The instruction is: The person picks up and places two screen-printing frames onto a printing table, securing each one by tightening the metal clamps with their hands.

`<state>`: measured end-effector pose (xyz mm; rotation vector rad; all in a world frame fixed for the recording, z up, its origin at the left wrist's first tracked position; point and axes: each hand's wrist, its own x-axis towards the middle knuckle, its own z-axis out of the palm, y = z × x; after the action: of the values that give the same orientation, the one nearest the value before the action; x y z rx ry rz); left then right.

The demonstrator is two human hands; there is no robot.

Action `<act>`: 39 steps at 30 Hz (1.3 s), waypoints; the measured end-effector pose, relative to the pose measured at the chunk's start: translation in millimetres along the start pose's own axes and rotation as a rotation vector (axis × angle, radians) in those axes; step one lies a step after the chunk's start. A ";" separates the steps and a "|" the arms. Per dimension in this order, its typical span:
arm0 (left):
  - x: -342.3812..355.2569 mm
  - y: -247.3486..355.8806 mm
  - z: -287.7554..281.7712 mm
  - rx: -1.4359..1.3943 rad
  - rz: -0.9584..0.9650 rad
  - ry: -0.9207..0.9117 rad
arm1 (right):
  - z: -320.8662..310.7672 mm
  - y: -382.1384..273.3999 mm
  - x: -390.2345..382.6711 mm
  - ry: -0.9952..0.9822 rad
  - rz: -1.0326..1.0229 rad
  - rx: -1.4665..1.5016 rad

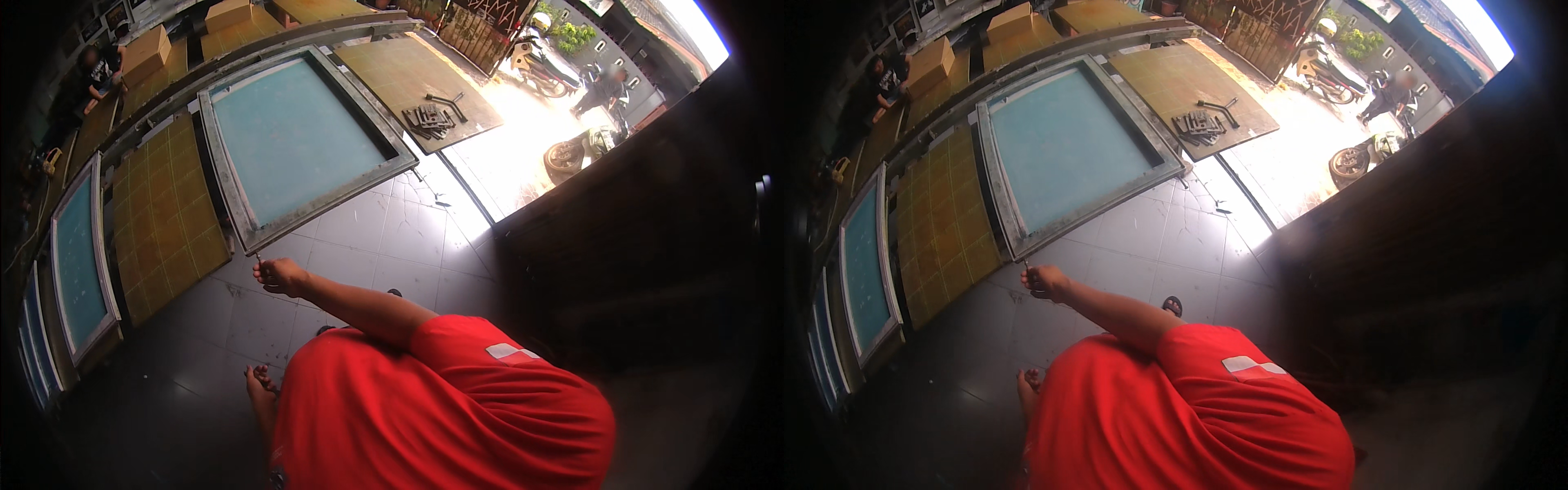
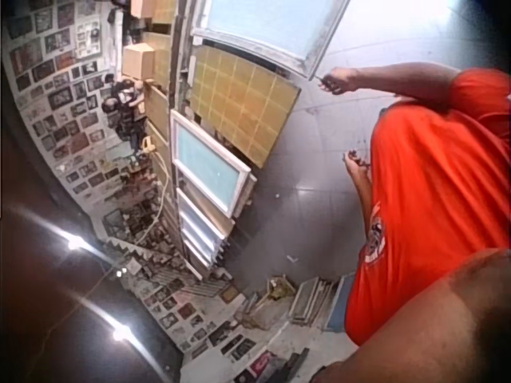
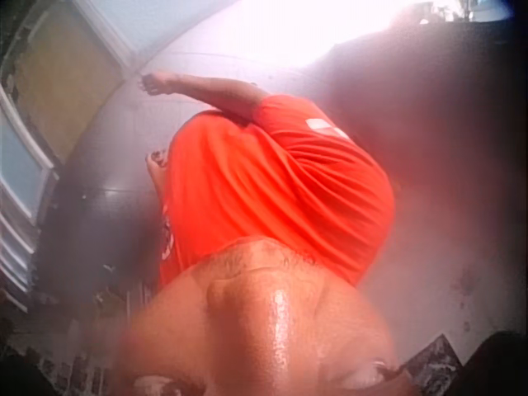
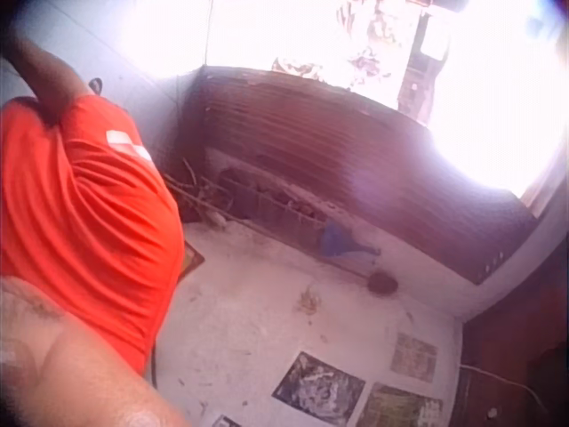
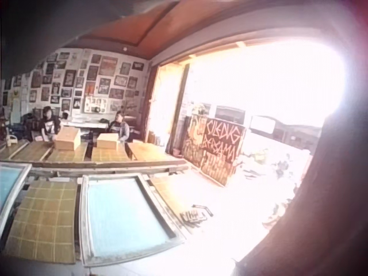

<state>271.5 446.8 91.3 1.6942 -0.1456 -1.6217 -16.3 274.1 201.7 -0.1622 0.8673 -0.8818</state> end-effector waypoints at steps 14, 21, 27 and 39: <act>-20.4 3.4 6.6 0.030 -0.020 0.067 | 0.2 1.9 5.4 0.183 -0.083 -0.219; -30.2 5.5 15.8 -0.020 -0.082 0.122 | -5.5 -4.0 4.3 0.043 -0.019 -0.088; -21.6 3.0 1.8 -0.066 -0.118 0.058 | -8.9 -8.1 -2.3 0.087 -0.029 -0.172; -13.7 0.9 1.5 -0.081 -0.109 0.028 | 0.0 -14.7 -11.5 -0.012 0.018 -0.130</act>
<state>268.0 453.3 103.1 1.6870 0.0257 -1.6597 -29.0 273.0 215.3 -0.2724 0.9141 -0.8070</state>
